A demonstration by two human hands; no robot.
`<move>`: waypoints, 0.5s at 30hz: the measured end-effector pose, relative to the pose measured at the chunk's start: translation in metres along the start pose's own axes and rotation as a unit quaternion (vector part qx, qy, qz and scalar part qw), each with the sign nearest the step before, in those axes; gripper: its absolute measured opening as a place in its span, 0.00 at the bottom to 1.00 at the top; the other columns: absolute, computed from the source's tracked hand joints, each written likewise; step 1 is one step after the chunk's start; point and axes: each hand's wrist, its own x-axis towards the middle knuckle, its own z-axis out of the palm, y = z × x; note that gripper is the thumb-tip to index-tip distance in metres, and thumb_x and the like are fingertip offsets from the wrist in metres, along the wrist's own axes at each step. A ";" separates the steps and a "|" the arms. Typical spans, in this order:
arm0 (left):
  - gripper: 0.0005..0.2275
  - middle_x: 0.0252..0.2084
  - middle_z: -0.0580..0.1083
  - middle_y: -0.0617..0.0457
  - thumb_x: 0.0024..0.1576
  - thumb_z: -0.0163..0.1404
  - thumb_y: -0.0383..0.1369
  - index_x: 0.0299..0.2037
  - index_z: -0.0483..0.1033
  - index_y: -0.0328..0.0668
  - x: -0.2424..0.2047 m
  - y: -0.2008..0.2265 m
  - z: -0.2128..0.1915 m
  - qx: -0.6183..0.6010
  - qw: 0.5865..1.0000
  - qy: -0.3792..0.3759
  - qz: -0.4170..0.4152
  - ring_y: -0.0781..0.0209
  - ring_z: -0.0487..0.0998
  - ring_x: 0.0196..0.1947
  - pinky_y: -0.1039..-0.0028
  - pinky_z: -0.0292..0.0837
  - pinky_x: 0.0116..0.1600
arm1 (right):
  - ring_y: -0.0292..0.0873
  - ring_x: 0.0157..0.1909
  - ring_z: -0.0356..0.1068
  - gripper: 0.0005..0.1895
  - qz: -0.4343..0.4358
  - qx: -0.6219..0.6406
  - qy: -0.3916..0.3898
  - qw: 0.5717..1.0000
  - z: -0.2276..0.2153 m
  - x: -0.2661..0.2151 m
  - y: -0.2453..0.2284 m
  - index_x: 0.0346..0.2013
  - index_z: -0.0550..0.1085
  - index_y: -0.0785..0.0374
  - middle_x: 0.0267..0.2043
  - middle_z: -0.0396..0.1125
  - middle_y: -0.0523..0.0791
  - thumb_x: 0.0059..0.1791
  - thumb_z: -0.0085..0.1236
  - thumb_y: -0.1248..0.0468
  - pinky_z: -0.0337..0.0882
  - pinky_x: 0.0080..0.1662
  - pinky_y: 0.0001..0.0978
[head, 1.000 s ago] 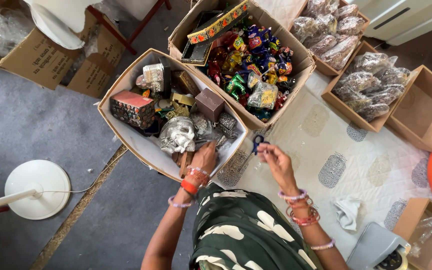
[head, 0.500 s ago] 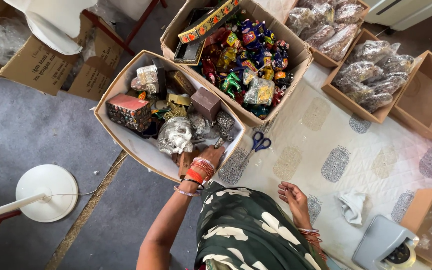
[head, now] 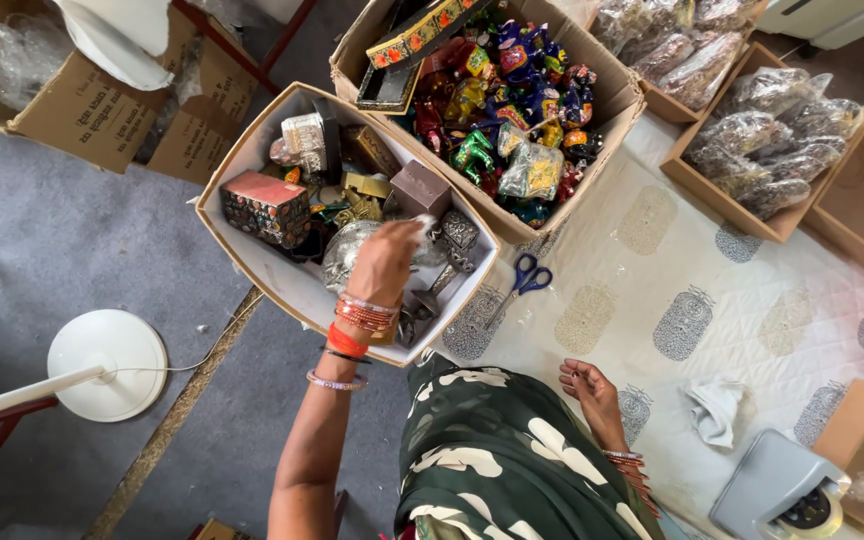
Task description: Wiping and inspecting small decorative figurines at a workstation cluttered with inventory.
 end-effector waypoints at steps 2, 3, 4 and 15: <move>0.18 0.51 0.76 0.38 0.52 0.44 0.16 0.53 0.75 0.32 0.000 0.011 0.001 0.031 0.996 -0.006 0.079 0.52 0.80 0.42 0.75 0.81 0.36 | 0.44 0.53 0.73 0.18 0.000 0.004 0.000 1.000 0.002 0.002 0.000 0.59 0.71 0.70 0.56 0.72 0.52 0.56 0.47 0.66 0.74 0.54 0.35; 0.31 0.60 0.73 0.30 0.42 0.37 0.10 0.60 0.72 0.26 -0.001 0.017 0.003 0.060 0.986 -0.015 0.157 0.46 0.78 0.48 0.80 0.82 0.33 | 0.44 0.53 0.73 0.18 0.002 0.007 0.002 1.000 0.001 0.002 0.001 0.59 0.71 0.70 0.56 0.72 0.52 0.55 0.47 0.66 0.74 0.54 0.35; 0.31 0.60 0.73 0.30 0.42 0.37 0.10 0.60 0.72 0.26 -0.003 0.022 -0.001 0.060 0.986 -0.015 0.157 0.46 0.78 0.48 0.80 0.82 0.33 | 0.44 0.53 0.73 0.18 0.003 0.006 0.002 1.000 -0.001 0.002 0.003 0.59 0.71 0.70 0.56 0.72 0.52 0.55 0.47 0.66 0.74 0.54 0.35; 0.13 0.52 0.76 0.47 0.57 0.51 0.20 0.51 0.76 0.42 -0.087 0.005 0.005 0.229 0.968 -0.096 -0.044 0.55 0.78 0.48 0.70 0.79 0.47 | 0.44 0.53 0.74 0.18 -0.001 0.013 0.014 1.000 -0.007 0.002 0.018 0.58 0.71 0.71 0.55 0.72 0.52 0.56 0.47 0.66 0.74 0.54 0.35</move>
